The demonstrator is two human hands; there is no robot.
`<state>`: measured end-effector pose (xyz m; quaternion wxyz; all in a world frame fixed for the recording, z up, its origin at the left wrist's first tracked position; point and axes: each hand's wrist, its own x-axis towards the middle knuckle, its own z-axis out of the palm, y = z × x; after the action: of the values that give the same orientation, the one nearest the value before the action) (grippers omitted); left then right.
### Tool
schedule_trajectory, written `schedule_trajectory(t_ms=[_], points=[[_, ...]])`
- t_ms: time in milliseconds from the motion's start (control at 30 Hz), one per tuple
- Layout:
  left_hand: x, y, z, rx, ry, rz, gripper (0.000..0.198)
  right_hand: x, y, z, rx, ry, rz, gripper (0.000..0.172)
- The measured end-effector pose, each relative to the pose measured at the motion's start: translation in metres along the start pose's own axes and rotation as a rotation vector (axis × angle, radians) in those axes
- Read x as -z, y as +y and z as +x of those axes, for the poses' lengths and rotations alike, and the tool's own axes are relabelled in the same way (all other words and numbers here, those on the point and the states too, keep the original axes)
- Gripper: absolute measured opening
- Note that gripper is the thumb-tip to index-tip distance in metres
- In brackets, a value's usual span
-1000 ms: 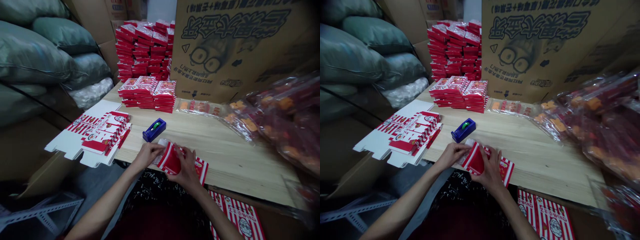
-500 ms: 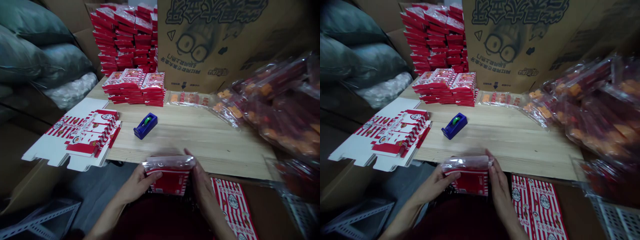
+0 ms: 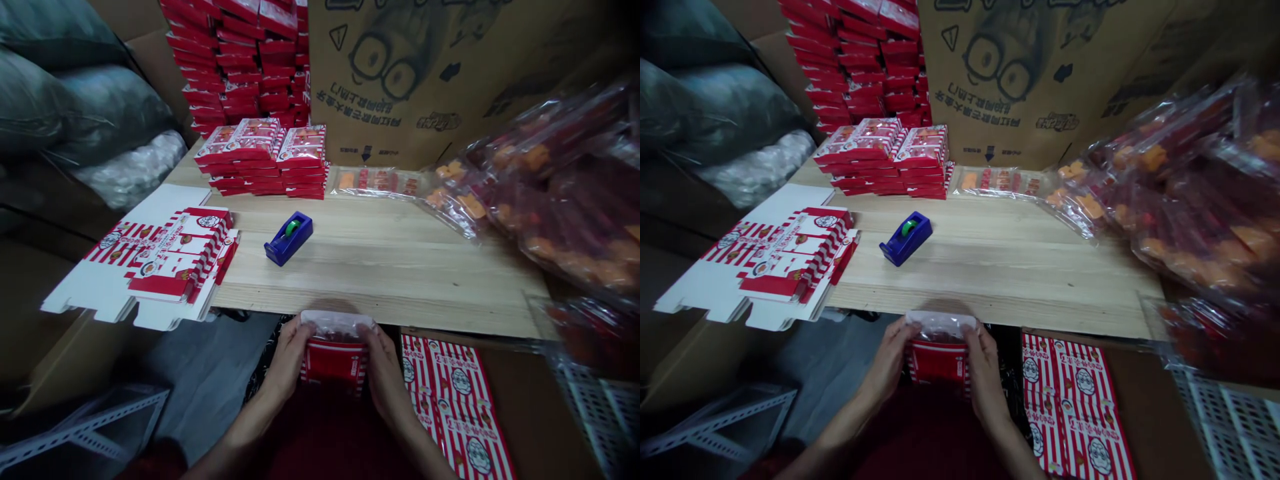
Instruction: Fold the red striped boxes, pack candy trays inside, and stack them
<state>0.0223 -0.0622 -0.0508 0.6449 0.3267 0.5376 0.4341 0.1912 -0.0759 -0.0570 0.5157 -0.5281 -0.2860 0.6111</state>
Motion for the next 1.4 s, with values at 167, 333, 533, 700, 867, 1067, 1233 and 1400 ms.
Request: schedule_trajectory(t_ms=[167,333,533,700,867,1067,1233,1400], points=[[-0.003,0.007,-0.001,0.011,0.019,0.04,0.016,-0.006,-0.001,-0.001,-0.113,0.047,0.118,0.048],[-0.006,0.003,-0.002,0.028,0.036,-0.01,0.021,-0.004,0.002,0.001,-0.101,0.065,0.125,0.045],[-0.012,-0.004,0.0,0.029,0.06,-0.112,0.012,-0.007,0.001,-0.005,-0.144,0.083,0.161,0.031],[-0.013,-0.002,0.003,0.064,0.044,-0.157,0.007,-0.011,-0.003,-0.003,-0.133,0.125,0.182,0.017],[0.0,0.011,0.004,0.111,-0.188,-0.354,0.025,-0.004,-0.007,0.003,-0.141,0.141,0.232,0.026],[0.009,0.009,0.005,0.134,-0.172,-0.525,0.025,0.002,-0.005,0.001,-0.145,0.141,0.24,0.035],[0.007,0.007,0.009,0.183,-0.174,-0.398,0.028,0.004,-0.001,0.002,-0.156,0.071,0.194,0.044],[0.012,0.009,0.018,0.208,-0.058,-0.364,0.019,0.017,-0.002,0.006,-0.24,-0.122,0.252,0.04]])
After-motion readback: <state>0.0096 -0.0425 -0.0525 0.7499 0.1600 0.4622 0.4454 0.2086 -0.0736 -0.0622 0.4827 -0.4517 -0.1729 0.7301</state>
